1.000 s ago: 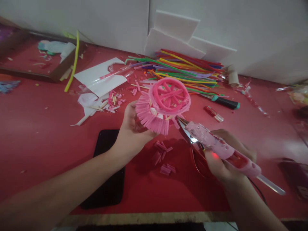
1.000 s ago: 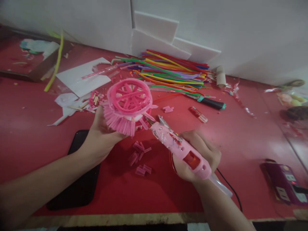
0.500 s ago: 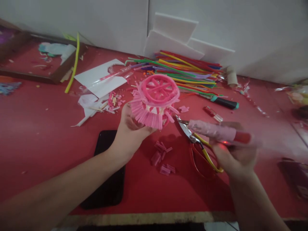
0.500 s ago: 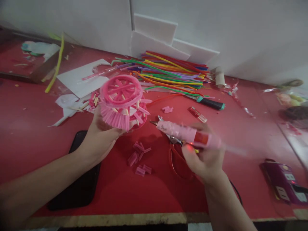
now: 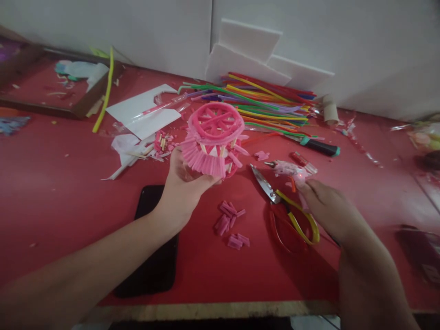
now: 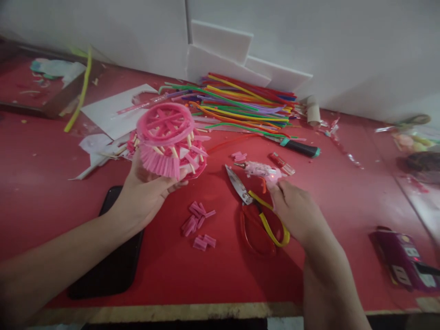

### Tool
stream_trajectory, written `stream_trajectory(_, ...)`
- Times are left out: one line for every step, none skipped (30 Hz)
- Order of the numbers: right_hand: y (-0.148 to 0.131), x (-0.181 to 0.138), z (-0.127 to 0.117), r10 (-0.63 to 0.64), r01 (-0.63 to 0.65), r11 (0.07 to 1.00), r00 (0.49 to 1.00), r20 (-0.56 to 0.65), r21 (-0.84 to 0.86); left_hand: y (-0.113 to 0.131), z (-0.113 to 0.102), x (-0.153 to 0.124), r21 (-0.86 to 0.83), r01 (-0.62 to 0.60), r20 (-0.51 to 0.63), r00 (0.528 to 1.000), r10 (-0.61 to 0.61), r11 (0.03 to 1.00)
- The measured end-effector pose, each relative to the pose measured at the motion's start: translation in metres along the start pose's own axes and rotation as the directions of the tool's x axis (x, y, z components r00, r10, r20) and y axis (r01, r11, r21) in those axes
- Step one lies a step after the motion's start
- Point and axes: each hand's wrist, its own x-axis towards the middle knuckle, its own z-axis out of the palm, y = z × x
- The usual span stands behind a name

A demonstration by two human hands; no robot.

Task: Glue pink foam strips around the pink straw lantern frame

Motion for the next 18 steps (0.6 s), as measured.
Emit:
stream_trajectory(0.003,0.0,0.001,0.011,-0.01,0.999,1.0,0.013,-0.052,0.0,0.0,0.0,0.0,0.002,0.005,1.0,-0.002,1.0)
stream_trajectory(0.006,0.0,0.001,0.026,-0.024,0.994,0.999,0.021,-0.105,0.001,0.001,0.0,0.005,0.005,0.009,1.0,-0.005,1.0)
stream_trajectory(0.009,0.0,0.002,0.043,-0.038,0.988,0.999,0.033,-0.147,0.001,0.001,0.0,0.011,0.008,0.012,1.0,-0.009,1.0)
stream_trajectory(0.012,0.0,0.001,0.058,-0.052,0.984,0.998,0.032,-0.173,0.002,0.001,0.0,0.016,0.007,0.013,1.0,-0.007,1.0)
stream_trajectory(0.014,0.0,0.0,0.063,-0.06,0.98,0.998,0.008,-0.188,0.002,0.002,0.0,0.016,0.007,0.016,1.0,-0.007,1.0)
stream_trajectory(0.014,0.0,-0.001,0.054,-0.061,0.98,0.998,-0.043,-0.191,0.002,0.002,0.0,0.013,0.008,0.02,1.0,-0.008,1.0)
stream_trajectory(0.012,-0.002,-0.002,0.028,-0.053,0.982,0.99,-0.136,-0.18,0.002,0.002,0.0,0.005,0.009,0.025,1.0,-0.009,1.0)
stream_trajectory(0.007,-0.003,-0.003,-0.014,-0.026,0.987,0.968,-0.249,-0.159,0.002,0.002,0.0,-0.006,0.006,0.029,1.0,-0.006,1.0)
stream_trajectory(0.001,-0.006,-0.002,-0.08,0.036,0.991,0.933,-0.352,-0.13,0.001,0.002,0.0,-0.015,0.007,0.036,0.999,-0.006,1.0)
stream_trajectory(-0.007,-0.008,-0.001,-0.16,0.13,0.987,0.888,-0.431,-0.098,0.001,0.002,0.0,-0.022,0.008,0.042,0.999,-0.007,1.0)
stream_trajectory(-0.016,-0.011,0.002,-0.264,0.263,0.963,0.858,-0.441,-0.064,0.0,0.002,0.0,-0.027,0.006,0.045,0.999,-0.005,1.0)
stream_trajectory(-0.026,-0.015,0.006,-0.389,0.413,0.91,0.827,-0.405,-0.03,-0.001,0.002,0.0,-0.03,0.003,0.051,0.999,-0.001,1.0)
stream_trajectory(-0.035,-0.018,0.011,-0.502,0.534,0.846,0.796,-0.339,0.002,-0.002,0.002,0.0,-0.033,-0.002,0.057,0.998,0.004,0.999)
stream_trajectory(-0.043,-0.021,0.017,-0.596,0.626,0.779,0.757,-0.267,0.037,-0.002,0.002,-0.001,-0.034,-0.004,0.062,0.998,0.006,0.999)
stream_trajectory(-0.049,-0.024,0.023,-0.656,0.678,0.732,0.727,-0.203,0.065,-0.002,0.003,-0.001,-0.036,-0.008,0.064,0.998,0.011,0.999)
stream_trajectory(-0.054,-0.026,0.029,-0.688,0.702,0.707,0.71,-0.147,0.084,-0.002,0.004,-0.002,-0.037,-0.015,0.064,0.998,0.017,0.999)
stream_trajectory(-0.058,-0.028,0.034,-0.704,0.712,0.696,0.703,-0.106,0.096,-0.001,0.004,-0.002,-0.035,-0.019,0.063,0.998,0.021,0.999)
stream_trajectory(-0.06,-0.029,0.038,-0.707,0.711,0.696,0.703,-0.075,0.1,-0.001,0.005,-0.003,-0.03,-0.02,0.062,0.998,0.022,0.999)
